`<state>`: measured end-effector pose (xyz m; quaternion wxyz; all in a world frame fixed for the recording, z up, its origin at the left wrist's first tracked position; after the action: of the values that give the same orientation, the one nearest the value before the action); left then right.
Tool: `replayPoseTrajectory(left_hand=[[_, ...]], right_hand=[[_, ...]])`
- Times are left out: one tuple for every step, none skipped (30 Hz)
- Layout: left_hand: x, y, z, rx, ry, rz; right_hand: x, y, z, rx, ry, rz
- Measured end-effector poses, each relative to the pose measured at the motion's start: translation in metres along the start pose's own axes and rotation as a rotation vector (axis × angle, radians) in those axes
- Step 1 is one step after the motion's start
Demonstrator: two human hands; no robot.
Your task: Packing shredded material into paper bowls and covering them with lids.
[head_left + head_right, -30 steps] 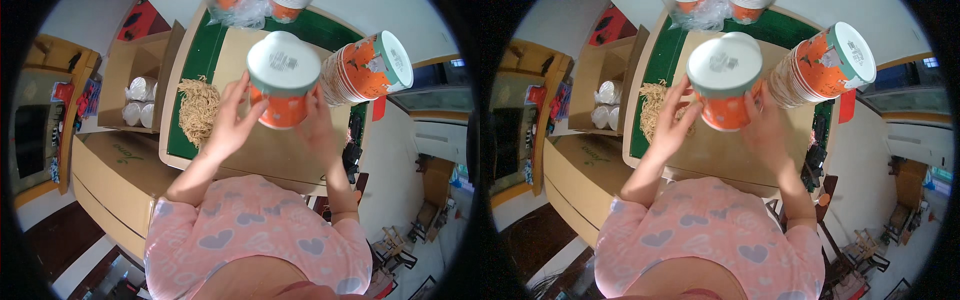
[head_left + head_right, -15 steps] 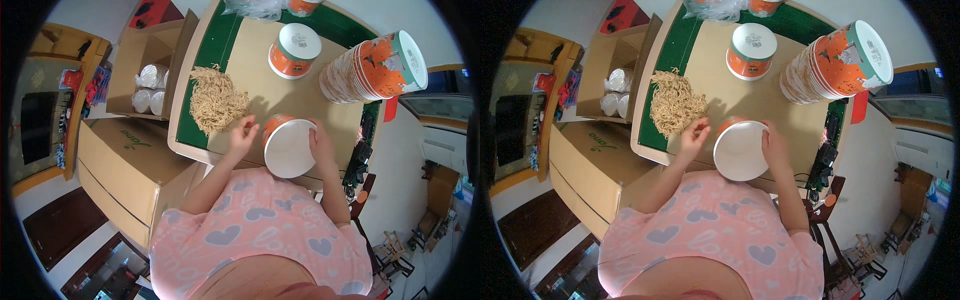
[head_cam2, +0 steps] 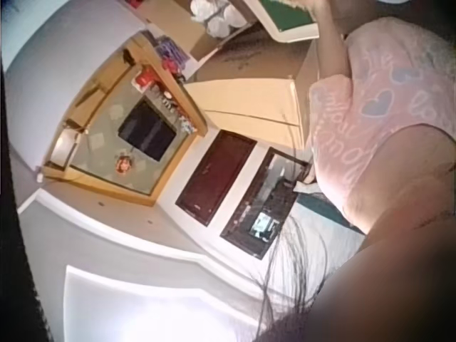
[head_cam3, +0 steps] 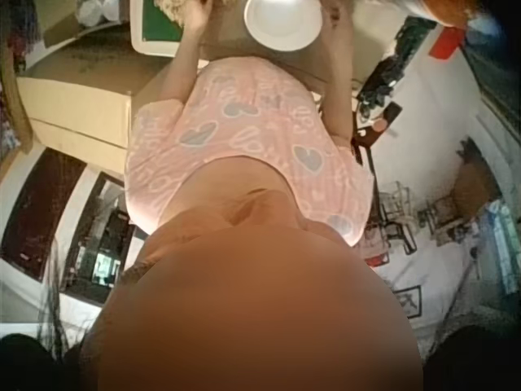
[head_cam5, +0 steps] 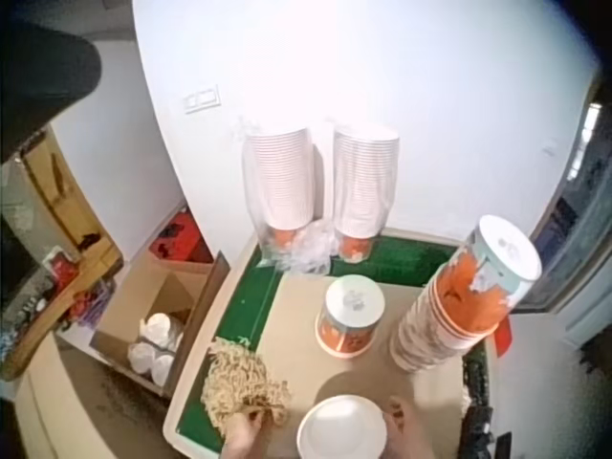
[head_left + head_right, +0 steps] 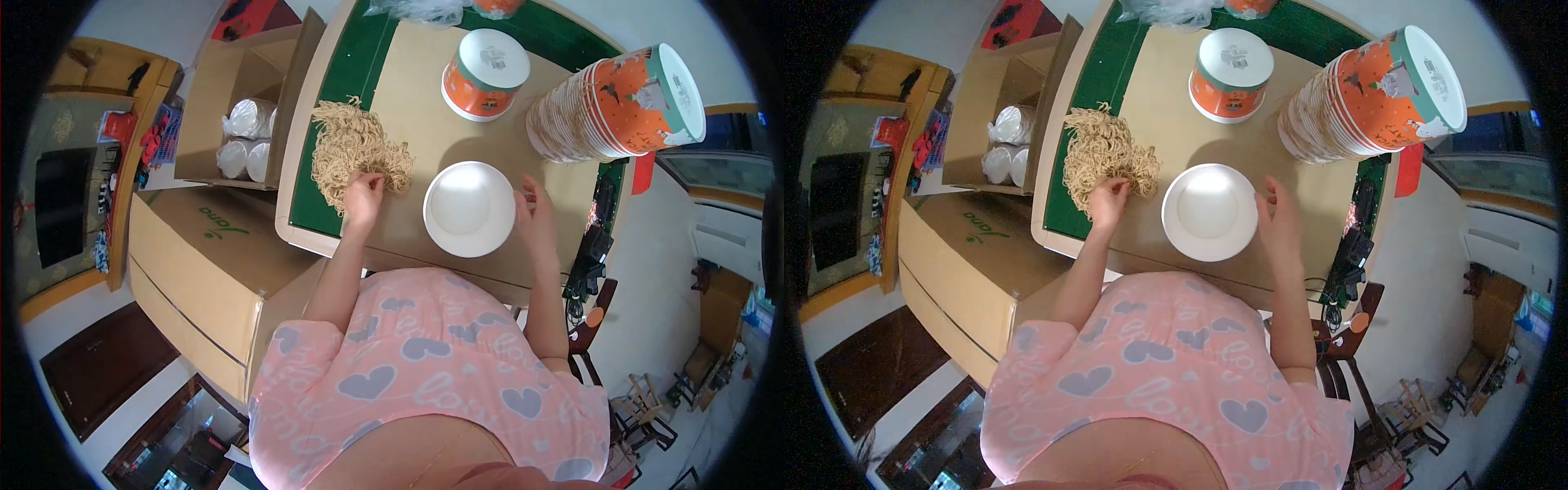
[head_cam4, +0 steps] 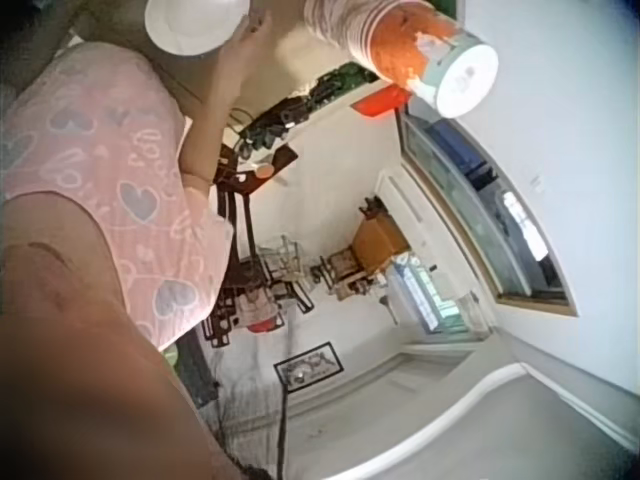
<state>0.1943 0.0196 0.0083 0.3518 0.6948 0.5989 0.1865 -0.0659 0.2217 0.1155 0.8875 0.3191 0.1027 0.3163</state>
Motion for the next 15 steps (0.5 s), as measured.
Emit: replayPoseTrajectory(left_hand=[[-0.001,-0.002,-0.005,0.002,-0.002,0.005],[-0.001,-0.003,-0.009,-0.073,-0.007,0.026],[-0.002,-0.004,-0.012,-0.150,-0.013,0.047],[-0.002,-0.002,-0.014,-0.146,-0.017,0.044],[-0.001,0.001,-0.016,-0.105,-0.014,0.009],[-0.001,0.005,-0.017,-0.065,-0.011,-0.025],[0.001,0.006,-0.013,-0.066,-0.012,-0.024],[0.003,0.008,-0.009,-0.032,-0.061,-0.026],[0.006,0.009,-0.006,0.003,-0.110,-0.028],[0.010,0.009,-0.003,0.002,-0.112,-0.027],[0.014,0.008,0.000,-0.061,-0.150,-0.007],[0.016,0.006,0.001,-0.124,-0.188,0.011],[0.018,0.006,0.002,-0.127,-0.189,0.010],[0.020,0.005,0.001,-0.154,-0.203,-0.010],[0.021,0.005,0.001,-0.181,-0.218,-0.031]], right_hand=[[-0.001,0.004,0.003,-0.010,-0.010,0.004],[-0.001,0.007,0.003,-0.021,-0.021,0.009],[0.000,0.008,0.002,-0.019,-0.027,0.007],[0.001,0.011,0.003,-0.014,-0.015,0.000],[0.003,0.014,0.004,-0.010,-0.005,-0.006],[0.005,0.017,0.006,-0.011,-0.002,-0.010],[0.005,0.020,0.010,-0.031,-0.018,-0.017],[0.006,0.022,0.011,-0.052,-0.033,-0.024],[0.006,0.022,0.009,-0.055,-0.034,-0.025],[0.006,0.023,0.004,-0.074,-0.046,-0.036],[0.006,0.024,0.000,-0.094,-0.057,-0.048],[0.006,0.025,-0.001,-0.097,-0.057,-0.050],[0.008,0.025,-0.002,-0.100,-0.050,-0.051],[0.009,0.026,-0.002,-0.104,-0.042,-0.052],[0.008,0.027,-0.004,-0.107,-0.039,-0.051]])
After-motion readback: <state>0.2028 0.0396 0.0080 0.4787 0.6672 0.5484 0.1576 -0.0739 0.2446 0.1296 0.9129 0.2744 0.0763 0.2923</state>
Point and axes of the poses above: each hand's wrist, its own x-axis away from the middle knuckle, its own y-axis out of the back of the hand, z = x × y, the point moved 2 cm from there along -x, towards the middle knuckle, and after that the axes turned 9 degrees about -z, right-handed, at the moved point
